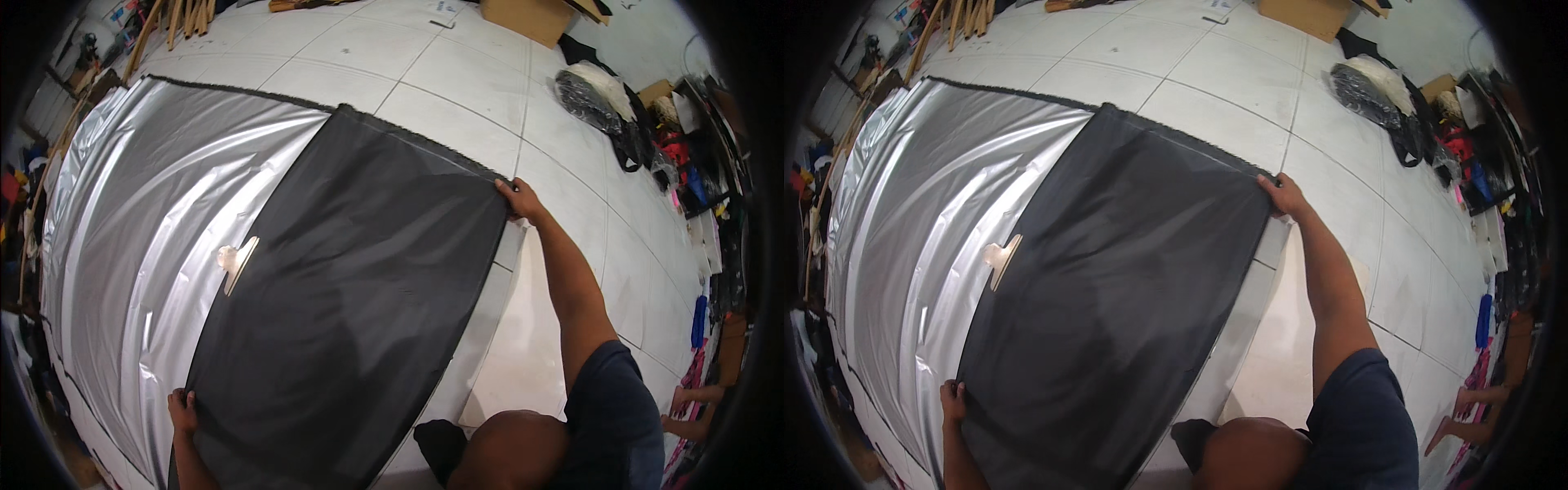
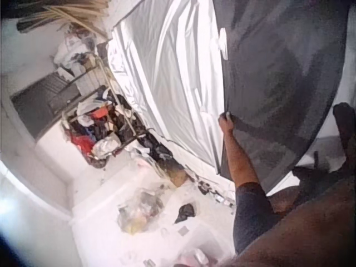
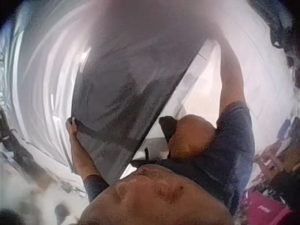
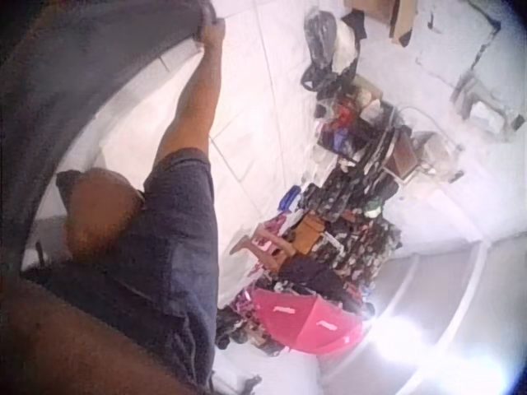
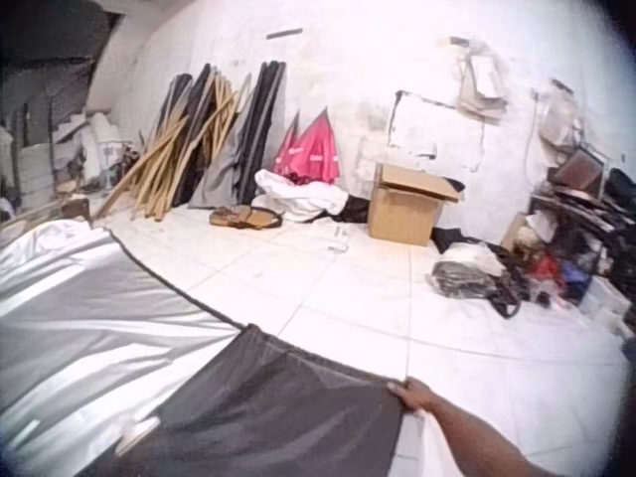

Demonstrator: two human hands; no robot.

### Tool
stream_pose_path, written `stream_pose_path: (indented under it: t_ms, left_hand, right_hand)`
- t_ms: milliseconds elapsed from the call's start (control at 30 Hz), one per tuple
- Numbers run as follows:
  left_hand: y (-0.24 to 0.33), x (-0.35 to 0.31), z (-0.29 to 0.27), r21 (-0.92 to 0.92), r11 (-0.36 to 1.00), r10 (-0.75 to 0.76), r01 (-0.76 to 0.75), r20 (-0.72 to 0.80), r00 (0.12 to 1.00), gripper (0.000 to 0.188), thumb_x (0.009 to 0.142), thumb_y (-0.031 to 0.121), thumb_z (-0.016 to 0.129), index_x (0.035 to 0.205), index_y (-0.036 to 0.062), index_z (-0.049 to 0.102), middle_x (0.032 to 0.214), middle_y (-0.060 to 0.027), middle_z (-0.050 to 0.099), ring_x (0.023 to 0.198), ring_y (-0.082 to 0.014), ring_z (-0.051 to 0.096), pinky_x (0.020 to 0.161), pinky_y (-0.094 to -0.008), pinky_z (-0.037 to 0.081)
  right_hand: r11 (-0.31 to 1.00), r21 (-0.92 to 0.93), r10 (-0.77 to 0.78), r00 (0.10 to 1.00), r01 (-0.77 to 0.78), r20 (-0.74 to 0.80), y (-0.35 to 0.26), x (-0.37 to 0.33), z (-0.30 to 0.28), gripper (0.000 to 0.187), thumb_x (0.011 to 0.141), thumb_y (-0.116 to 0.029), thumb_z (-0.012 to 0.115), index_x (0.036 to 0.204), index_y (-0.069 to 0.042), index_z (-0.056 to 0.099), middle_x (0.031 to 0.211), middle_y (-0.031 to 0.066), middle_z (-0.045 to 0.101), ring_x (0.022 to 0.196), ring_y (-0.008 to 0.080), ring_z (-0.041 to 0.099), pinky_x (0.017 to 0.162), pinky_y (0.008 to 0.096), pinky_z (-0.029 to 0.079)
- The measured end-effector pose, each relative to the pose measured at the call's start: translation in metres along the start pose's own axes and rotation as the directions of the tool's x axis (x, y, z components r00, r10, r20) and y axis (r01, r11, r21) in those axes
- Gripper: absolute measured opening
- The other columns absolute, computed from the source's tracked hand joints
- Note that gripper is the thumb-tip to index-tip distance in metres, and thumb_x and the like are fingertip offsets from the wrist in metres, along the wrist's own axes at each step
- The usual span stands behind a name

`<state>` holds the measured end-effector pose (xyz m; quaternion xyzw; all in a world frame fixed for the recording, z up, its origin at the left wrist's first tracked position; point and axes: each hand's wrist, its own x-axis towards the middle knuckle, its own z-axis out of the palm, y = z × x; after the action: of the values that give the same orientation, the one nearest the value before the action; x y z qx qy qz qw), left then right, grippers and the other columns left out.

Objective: The person applies adhesive to the edges of a fabric sheet and presses it onto another layer of material by hand.

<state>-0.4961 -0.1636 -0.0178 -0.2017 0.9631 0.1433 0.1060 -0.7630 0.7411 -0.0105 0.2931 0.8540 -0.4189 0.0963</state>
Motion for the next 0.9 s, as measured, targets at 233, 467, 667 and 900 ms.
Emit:
stream_pose_path:
  t_ms: [233,467,667,900]
  left_hand:
    - [0.014,-0.020,-0.007,0.000,1.000,-0.024,0.024,0.054,0.998,0.051,0.090,0.029,0.070,0.124,-0.0028,0.049,0.122,-0.0234,0.049,0.114,-0.0408,0.051,0.100,-0.0470,0.042]
    - [0.010,-0.014,0.028,-0.151,0.988,-0.053,0.042,-0.069,0.996,0.058,0.093,0.029,0.067,0.138,0.0011,0.042,0.134,-0.0241,0.041,0.126,-0.0406,0.045,0.108,-0.0459,0.037]
    - [-0.004,0.006,0.020,-0.152,0.986,-0.072,0.062,-0.063,0.995,0.061,0.093,0.036,0.066,0.139,0.0043,0.043,0.141,-0.0241,0.037,0.132,-0.0414,0.040,0.110,-0.0463,0.035]
    - [0.051,0.000,0.008,0.098,0.995,0.011,0.019,-0.298,0.955,0.064,0.093,0.033,0.065,0.145,0.0051,0.040,0.147,-0.0258,0.036,0.137,-0.0432,0.037,0.111,-0.0429,0.036]
  right_hand:
    - [0.914,-0.394,-0.210,0.946,0.099,-0.249,0.000,0.034,0.011,0.088,0.080,-0.073,0.061,0.111,0.009,0.061,0.106,0.0283,0.068,0.104,0.0413,0.065,0.089,0.0456,0.049]
    - [0.996,0.060,-0.045,0.931,0.072,-0.362,0.013,0.015,0.032,0.090,0.080,-0.060,0.073,0.135,0.004,0.042,0.113,0.0210,0.064,0.100,0.0283,0.063,0.085,0.0370,0.051]
    - [0.879,0.459,0.128,0.991,-0.131,0.038,0.028,-0.147,0.105,0.093,0.084,-0.039,0.078,0.148,0.000,0.023,0.126,0.0240,0.056,0.114,0.0301,0.058,0.083,0.0433,0.053]
    - [0.788,0.509,0.181,0.920,-0.347,0.347,0.009,-0.275,0.159,0.086,0.086,-0.024,0.077,0.147,0.001,0.022,0.119,0.0186,0.057,0.104,0.0266,0.060,0.084,0.0444,0.056]
